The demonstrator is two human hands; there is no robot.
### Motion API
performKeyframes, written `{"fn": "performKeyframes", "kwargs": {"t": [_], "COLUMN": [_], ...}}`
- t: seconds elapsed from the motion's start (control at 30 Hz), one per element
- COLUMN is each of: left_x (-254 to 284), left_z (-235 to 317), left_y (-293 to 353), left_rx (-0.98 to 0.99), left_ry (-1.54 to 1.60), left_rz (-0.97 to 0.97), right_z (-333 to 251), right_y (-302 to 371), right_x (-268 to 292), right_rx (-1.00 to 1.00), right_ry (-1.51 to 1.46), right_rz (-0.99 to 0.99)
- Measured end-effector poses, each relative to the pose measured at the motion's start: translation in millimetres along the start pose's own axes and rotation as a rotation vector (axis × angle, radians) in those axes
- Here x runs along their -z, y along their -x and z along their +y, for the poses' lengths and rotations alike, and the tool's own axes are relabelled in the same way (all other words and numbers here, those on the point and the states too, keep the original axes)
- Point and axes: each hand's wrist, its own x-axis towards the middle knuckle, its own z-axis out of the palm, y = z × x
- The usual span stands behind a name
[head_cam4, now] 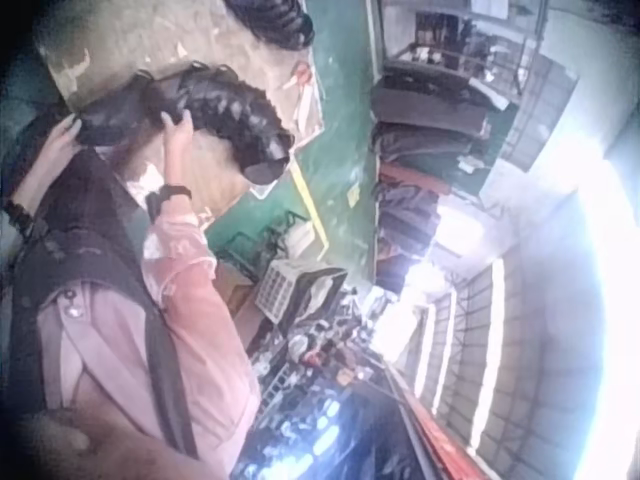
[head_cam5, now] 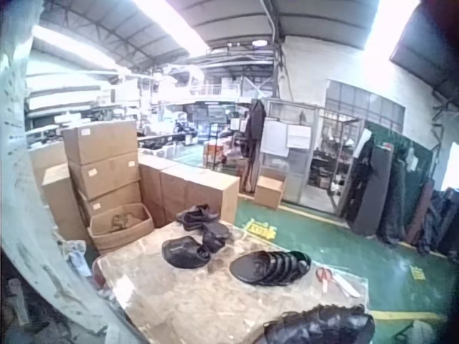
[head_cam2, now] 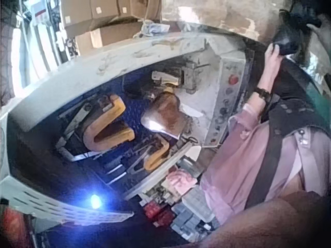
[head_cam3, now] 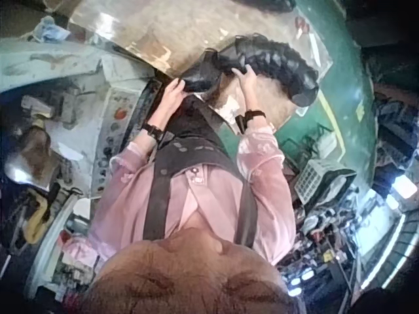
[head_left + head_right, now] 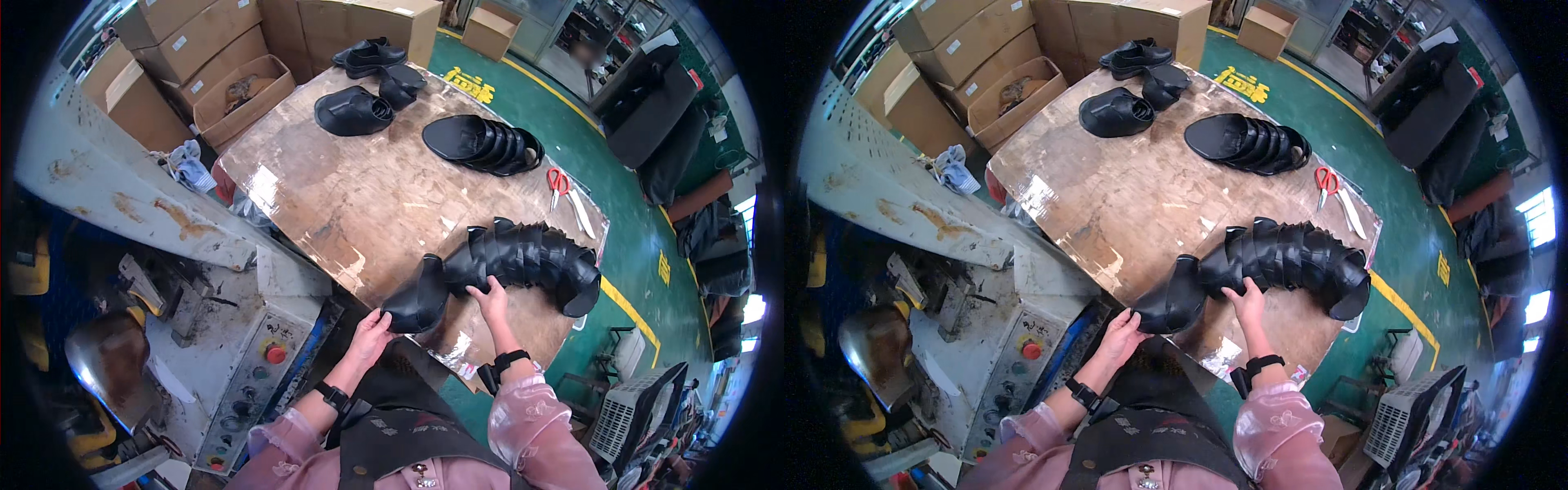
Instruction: Using a heat-shaping machine to form and last shoe upper components.
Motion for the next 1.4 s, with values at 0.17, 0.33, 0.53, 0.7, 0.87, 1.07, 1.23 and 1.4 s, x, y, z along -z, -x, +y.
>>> {"fn": "performKeyframes", "kwargs": {"t": [0.17,0.33,0.53,0.7,0.87,1.07,1.23,1.4], "left_x": [-14,-58,-59,-55,31,182,237,204], "left_z": [-27,-67,-94,-88,-80,-134,-195,-241], "left_y": [-41,-99,-148,-105,21,267,541,788], "left_rx": [0.055,0.078,0.188,0.065,0.005,-0.386,-0.553,-0.461], "left_ry": [0.073,0.103,-0.076,-0.481,-0.471,-0.411,-0.579,-0.786], "left_rz": [0.076,0.028,0.329,0.469,0.207,0.780,1.737,2.840], "right_z": [-3,17,21,49,86,-28,-118,-193], "right_y": [-5,-12,-13,-8,-2,111,267,476], "right_x": [28,35,18,6,4,-52,-155,-217], "right_rx": [0.080,0.219,0.361,0.297,0.465,0.722,1.012,1.421], "right_ry": [-0.193,-0.182,-0.003,0.095,-0.294,-0.277,-0.420,-0.239], "right_rz": [0.087,0.100,0.053,-0.018,0.100,-0.139,-0.841,-1.200]}}
